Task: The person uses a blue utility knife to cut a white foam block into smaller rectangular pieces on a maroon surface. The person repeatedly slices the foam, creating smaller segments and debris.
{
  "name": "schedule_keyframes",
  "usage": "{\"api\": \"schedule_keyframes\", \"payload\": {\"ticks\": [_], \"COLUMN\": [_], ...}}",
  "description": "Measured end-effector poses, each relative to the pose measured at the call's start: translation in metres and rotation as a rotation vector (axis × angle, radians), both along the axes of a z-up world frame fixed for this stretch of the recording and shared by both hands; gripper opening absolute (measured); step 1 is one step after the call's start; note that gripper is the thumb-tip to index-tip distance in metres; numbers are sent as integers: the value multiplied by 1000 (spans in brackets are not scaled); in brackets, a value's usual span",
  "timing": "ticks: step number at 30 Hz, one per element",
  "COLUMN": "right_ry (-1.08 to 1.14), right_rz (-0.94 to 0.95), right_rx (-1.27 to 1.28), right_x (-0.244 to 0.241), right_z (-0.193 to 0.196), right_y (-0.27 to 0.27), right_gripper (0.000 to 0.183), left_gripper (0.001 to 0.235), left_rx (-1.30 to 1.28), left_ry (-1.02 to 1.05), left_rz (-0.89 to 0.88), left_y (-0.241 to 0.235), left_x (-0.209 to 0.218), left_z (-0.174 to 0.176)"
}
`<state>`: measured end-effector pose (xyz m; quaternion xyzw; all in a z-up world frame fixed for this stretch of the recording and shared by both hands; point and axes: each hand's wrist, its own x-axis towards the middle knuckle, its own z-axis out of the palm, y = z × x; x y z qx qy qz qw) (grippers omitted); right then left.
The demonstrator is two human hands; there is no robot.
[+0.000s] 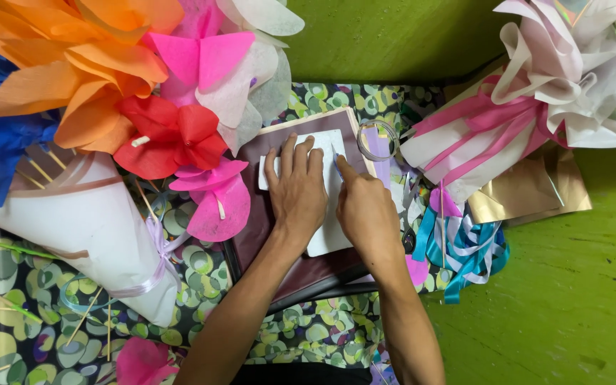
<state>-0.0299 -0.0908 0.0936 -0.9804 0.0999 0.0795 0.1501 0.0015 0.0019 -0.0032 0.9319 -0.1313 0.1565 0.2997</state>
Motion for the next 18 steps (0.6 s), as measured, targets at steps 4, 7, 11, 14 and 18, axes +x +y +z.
{"api": "schedule_keyframes", "payload": {"ticks": [4, 7, 11, 14, 18], "right_ry": [-42, -48, -89, -73, -45], "right_rz": [-22, -29, -23, 6, 16], "right_rx": [34, 11, -2, -60, -91], "right_x": [-13, -23, -35, -49, -70], "right_z": [-4, -2, -11, -16, -6], "right_y": [2, 5, 0, -3, 1], "right_gripper": [45, 42, 40, 41, 41], "left_gripper": [17, 17, 16, 15, 14], "left_rx": [-1, -2, -4, 0, 3], "left_ry": [-33, -38, -33, -39, -56], "left_rz": [74, 79, 75, 78, 85], "left_y": [-3, -3, -3, -3, -3], "left_x": [0, 1, 2, 2, 3], "left_z": [4, -1, 0, 0, -3]}}
